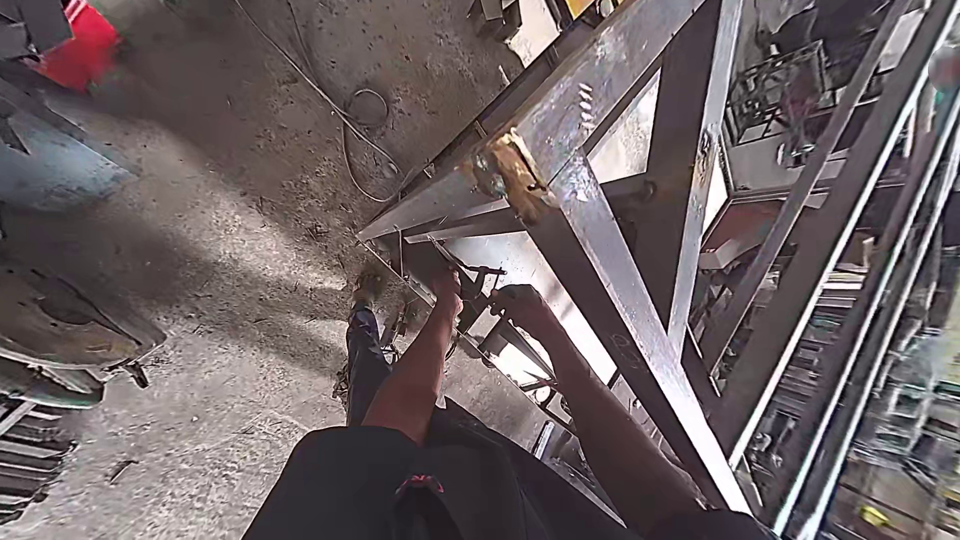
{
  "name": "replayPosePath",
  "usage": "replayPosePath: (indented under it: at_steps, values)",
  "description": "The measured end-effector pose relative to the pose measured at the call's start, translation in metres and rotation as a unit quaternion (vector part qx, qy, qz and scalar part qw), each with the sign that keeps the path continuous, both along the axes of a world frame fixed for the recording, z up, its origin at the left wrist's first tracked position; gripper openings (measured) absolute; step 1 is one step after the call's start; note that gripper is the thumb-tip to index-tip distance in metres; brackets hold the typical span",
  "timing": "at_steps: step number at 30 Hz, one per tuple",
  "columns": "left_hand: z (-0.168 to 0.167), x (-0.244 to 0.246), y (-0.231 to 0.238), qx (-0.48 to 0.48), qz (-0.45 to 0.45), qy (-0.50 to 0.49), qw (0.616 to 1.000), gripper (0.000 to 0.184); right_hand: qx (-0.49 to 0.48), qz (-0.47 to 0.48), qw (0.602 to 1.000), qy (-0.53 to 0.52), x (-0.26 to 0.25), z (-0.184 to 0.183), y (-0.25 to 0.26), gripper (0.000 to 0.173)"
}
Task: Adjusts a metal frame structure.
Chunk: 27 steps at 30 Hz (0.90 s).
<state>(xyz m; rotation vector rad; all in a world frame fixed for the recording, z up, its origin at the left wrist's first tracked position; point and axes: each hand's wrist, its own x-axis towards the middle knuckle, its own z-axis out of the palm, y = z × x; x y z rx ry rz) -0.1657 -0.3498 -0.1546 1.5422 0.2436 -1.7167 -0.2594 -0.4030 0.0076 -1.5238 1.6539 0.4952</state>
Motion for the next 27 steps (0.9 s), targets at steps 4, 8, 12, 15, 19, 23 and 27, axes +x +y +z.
replayPosePath:
  at_steps: [4, 8, 12, 15, 19, 23, 27]
  values:
    - [0.032, 0.014, 0.004, -0.007, 0.005, 0.012, 1.000, 0.047, -0.096, 0.159, 0.981, -0.059, 0.006, 0.001, -0.007, 0.022]
    - [0.058, 0.022, -0.004, 0.023, 0.004, 0.010, 1.000, 0.043, -0.285, 0.325, 0.902, 0.025, 0.006, -0.017, -0.009, 0.030]
    - [0.045, 0.019, 0.000, 0.003, -0.022, -0.013, 1.000, 0.045, -0.343, 0.324, 0.881, 0.039, 0.017, -0.023, -0.007, 0.030]
    - [0.075, 0.043, -0.014, 0.034, -0.068, 0.026, 0.997, 0.043, -0.351, 0.315, 0.882, 0.015, 0.022, -0.027, -0.017, 0.021]
    - [0.066, 0.002, -0.007, -0.051, 0.024, -0.259, 0.964, 0.039, -0.232, 0.122, 0.963, 0.065, 0.039, -0.027, -0.043, 0.036]
    - [0.127, 0.070, -0.033, 0.111, -0.024, 0.063, 0.991, 0.043, -0.089, -0.253, 0.960, -0.078, 0.018, -0.049, -0.059, 0.043]
    - [0.128, 0.068, -0.031, 0.114, -0.016, 0.049, 0.992, 0.046, -0.227, 0.010, 0.967, -0.117, -0.007, -0.044, -0.051, 0.044]
